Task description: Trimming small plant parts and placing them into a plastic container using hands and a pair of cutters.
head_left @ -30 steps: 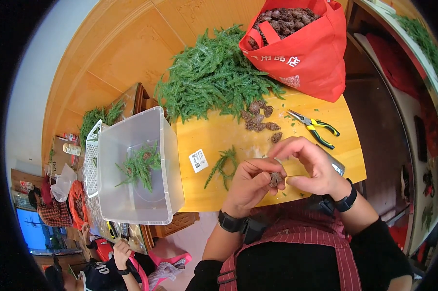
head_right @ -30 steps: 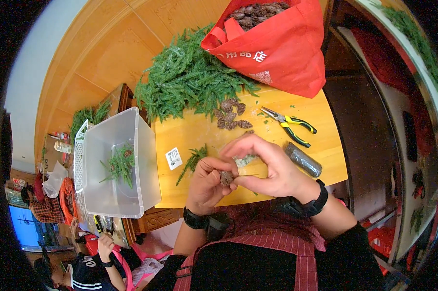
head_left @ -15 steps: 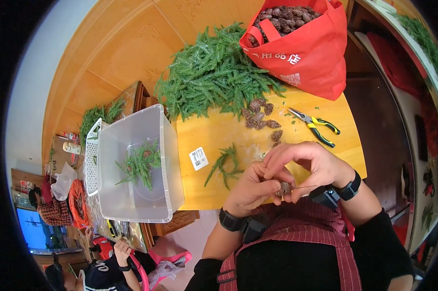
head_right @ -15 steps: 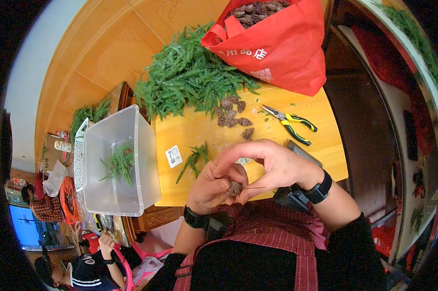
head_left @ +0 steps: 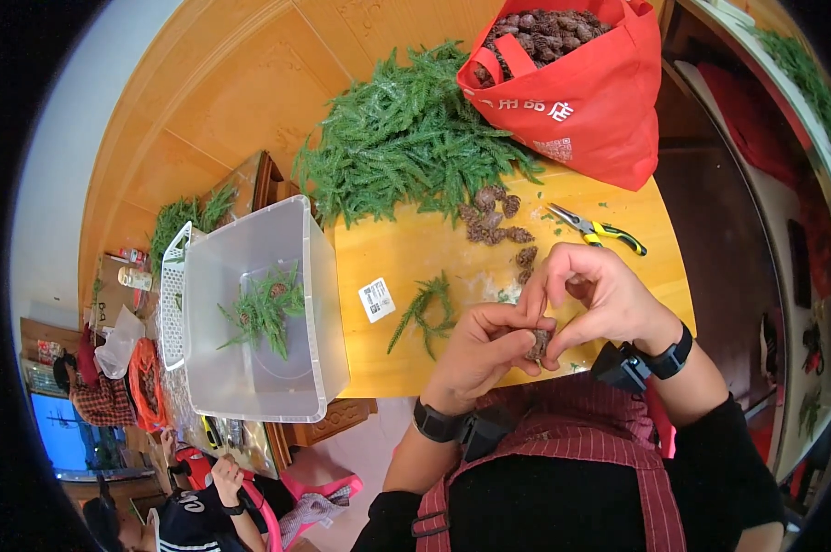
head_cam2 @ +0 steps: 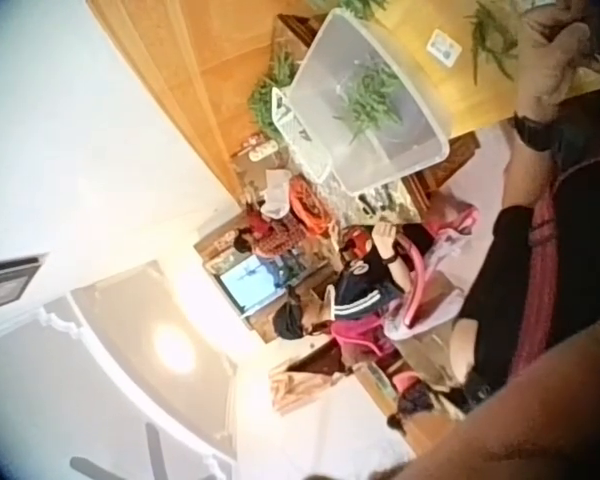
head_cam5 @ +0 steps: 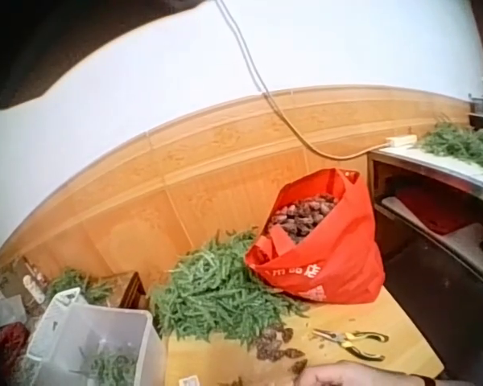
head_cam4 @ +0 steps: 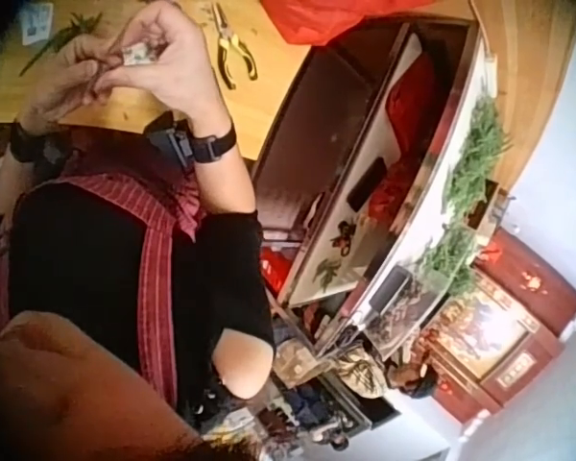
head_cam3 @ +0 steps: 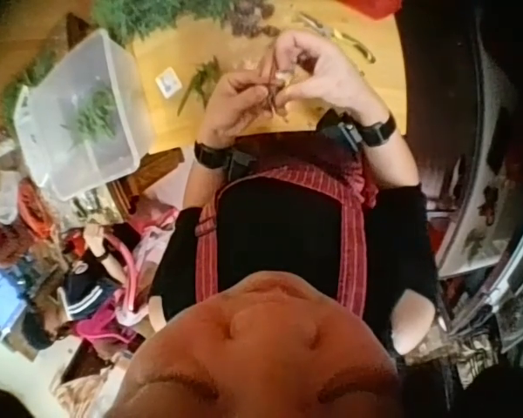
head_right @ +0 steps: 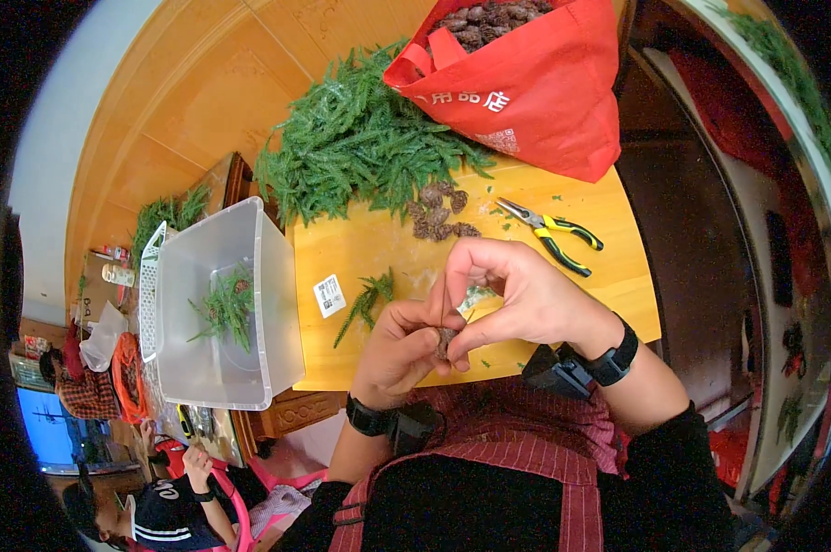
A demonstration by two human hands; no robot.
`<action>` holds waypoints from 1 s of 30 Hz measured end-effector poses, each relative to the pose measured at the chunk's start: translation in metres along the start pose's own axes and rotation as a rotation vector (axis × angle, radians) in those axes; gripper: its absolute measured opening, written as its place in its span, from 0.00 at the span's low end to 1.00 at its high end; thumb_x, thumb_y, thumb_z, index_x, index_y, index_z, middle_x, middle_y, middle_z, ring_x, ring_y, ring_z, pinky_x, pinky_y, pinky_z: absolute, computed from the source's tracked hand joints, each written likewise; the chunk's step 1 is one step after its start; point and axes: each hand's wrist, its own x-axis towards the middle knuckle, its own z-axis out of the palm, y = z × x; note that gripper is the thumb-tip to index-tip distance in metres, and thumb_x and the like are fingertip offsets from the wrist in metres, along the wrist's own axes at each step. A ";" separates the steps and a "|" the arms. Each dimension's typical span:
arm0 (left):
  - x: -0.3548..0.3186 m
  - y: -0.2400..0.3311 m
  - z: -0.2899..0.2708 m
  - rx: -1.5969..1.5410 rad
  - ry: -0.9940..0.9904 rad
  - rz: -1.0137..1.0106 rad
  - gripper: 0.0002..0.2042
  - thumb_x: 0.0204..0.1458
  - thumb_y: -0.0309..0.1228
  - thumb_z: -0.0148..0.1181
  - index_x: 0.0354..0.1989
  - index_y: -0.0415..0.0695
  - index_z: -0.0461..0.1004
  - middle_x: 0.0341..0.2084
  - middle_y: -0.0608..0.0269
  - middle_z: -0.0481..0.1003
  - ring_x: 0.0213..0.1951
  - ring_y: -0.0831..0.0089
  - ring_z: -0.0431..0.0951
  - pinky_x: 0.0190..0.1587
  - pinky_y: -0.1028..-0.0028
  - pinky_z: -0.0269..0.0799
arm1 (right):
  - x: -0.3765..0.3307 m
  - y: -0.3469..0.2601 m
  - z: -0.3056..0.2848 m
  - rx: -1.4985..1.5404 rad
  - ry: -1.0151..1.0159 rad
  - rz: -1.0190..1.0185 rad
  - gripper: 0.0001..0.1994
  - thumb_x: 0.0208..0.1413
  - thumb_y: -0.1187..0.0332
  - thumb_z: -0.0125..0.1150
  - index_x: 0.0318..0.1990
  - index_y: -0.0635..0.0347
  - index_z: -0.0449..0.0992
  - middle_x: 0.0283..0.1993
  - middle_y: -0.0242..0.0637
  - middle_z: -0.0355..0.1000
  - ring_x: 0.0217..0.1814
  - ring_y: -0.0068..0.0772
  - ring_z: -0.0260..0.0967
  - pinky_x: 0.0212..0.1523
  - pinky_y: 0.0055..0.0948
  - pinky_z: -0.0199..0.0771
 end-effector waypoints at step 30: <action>-0.001 0.004 0.005 0.028 0.044 0.136 0.10 0.53 0.25 0.49 0.42 0.36 0.70 0.35 0.50 0.73 0.33 0.59 0.77 0.31 0.75 0.78 | 0.002 0.003 0.006 -0.058 0.162 -0.051 0.13 0.40 0.78 0.64 0.32 0.60 0.65 0.35 0.39 0.69 0.35 0.24 0.68 0.40 0.22 0.67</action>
